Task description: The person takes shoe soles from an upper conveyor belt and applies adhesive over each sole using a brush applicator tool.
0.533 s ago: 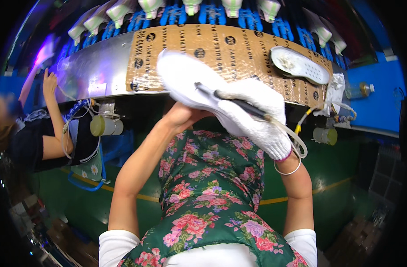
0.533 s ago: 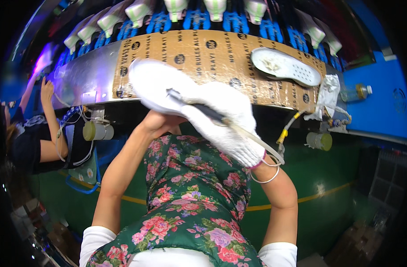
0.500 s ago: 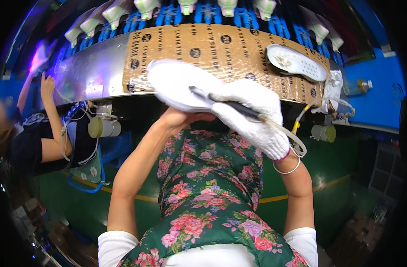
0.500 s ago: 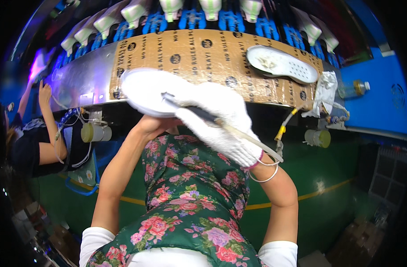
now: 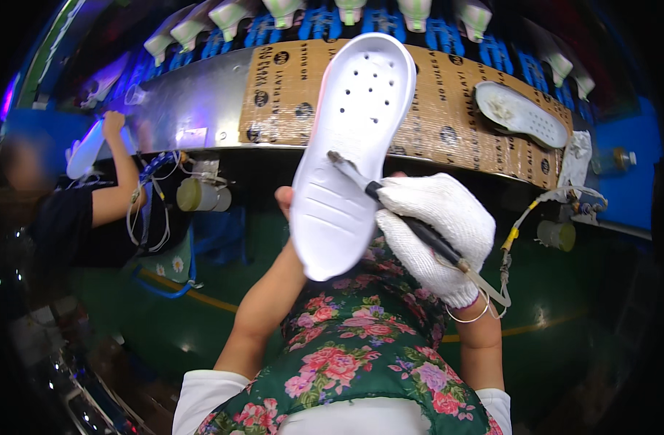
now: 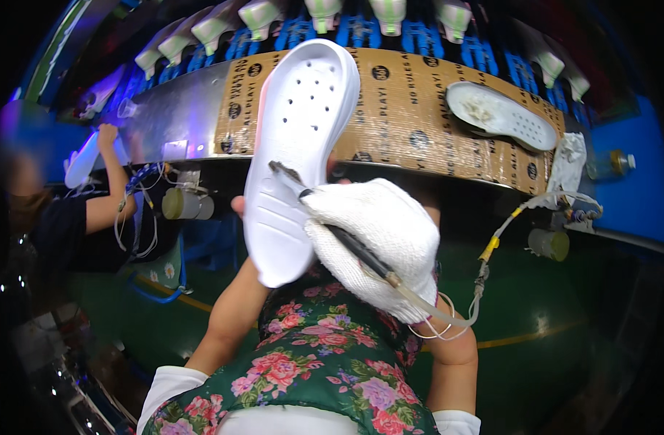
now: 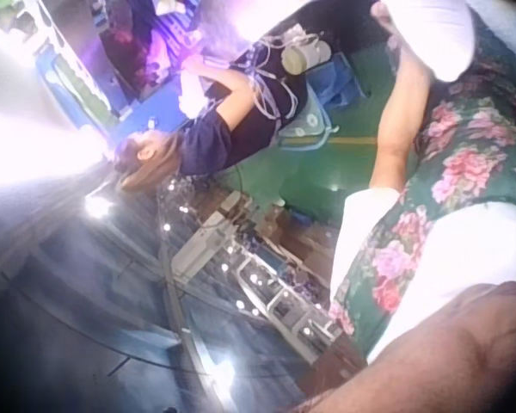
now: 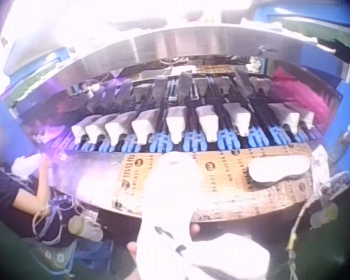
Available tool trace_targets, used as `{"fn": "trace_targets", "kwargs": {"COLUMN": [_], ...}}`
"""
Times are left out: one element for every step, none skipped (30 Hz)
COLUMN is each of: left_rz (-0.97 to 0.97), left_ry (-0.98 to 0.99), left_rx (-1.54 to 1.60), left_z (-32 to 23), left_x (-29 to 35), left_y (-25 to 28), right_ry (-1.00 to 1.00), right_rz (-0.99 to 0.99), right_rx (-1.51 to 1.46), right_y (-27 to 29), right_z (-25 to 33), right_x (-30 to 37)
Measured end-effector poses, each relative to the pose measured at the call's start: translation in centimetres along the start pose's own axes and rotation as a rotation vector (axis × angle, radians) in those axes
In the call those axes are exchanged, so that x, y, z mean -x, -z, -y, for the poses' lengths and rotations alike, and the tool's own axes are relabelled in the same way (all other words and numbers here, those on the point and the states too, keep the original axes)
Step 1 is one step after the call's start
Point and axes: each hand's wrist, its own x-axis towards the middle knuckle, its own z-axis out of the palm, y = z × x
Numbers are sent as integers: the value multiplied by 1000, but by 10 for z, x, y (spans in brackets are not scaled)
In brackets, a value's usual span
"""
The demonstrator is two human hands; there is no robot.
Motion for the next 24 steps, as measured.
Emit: {"fn": "trace_targets", "kwargs": {"left_rz": [-31, -40, -39, -41, -36, -31, -246, -60, -118, -172, -167, -185, -196, -207, -193, -231, -268, -240, -211, -228, -245, -320, -318, -318], "left_ry": [-12, 16, 15, 10, -22, -53, -105, -185, -177, -163, -158, -124, -105, -89, -48, -11, 25, 40, 60, 62, 62, 58, 27, -2], "left_rx": [19, 155, 140, 131, 138, 146, 19, 122, 125, 130, 131, 66, 34, 1, 34, 60, 88, 120, 154, 163, 176, 135, 79, 22], "left_z": [4, 8, 6, 5, 7, 8, 7, 18, 20, 22, 25, 30, 34, 38, 41, 41, 41, 44, 46, 45, 46, 45, 42, 38], "left_x": [1, 0, 3, 3, 1, 2, 4, 3, 7, 8, 11, 15, 19, 23, 28, 29, 30, 31, 29, 31, 33, 35, 29, 22], "left_y": [0, 0, -1, -1, 3, 8, 12, 16, 19, 18, 20, 25, 35, 44, 57, 51, 44, 56, 62, 65, 68, 69, 56, 43], "right_ry": [-15, -30, -30, -25, 31, 87, 99, 100, 121, 144, 163, 180, 195, 201, 205, 210, 189, 168, 133, 133, 39, -59, -172, -131], "right_rz": [1, 3, 23, 23, 6, -12, -26, -26, -52, -82, -99, -116, -147, -162, -179, -195, -182, -169, -174, -178, -177, -185, -226, -296], "right_rx": [17, 35, 13, 3, 23, 43, 33, 30, 52, 81, 86, 90, 119, 132, 146, 156, 153, 150, 123, 123, -19, -154, -226, -137], "right_y": [0, 0, -1, -4, -7, -10, -12, -14, -17, -19, -22, -24, -26, -28, -30, -32, -33, -34, -36, -36, -35, -33, -30, -33], "right_z": [3, 6, 4, 4, 4, 4, 5, 6, 6, 6, 6, 6, 5, 5, 6, 6, 8, 10, 13, 13, 12, 12, 12, 5], "right_x": [-1, -1, 0, -2, -7, -11, -15, -19, -23, -28, -31, -34, -36, -35, -35, -34, -31, -29, -27, -24, -22, -19, -17, -16]}}
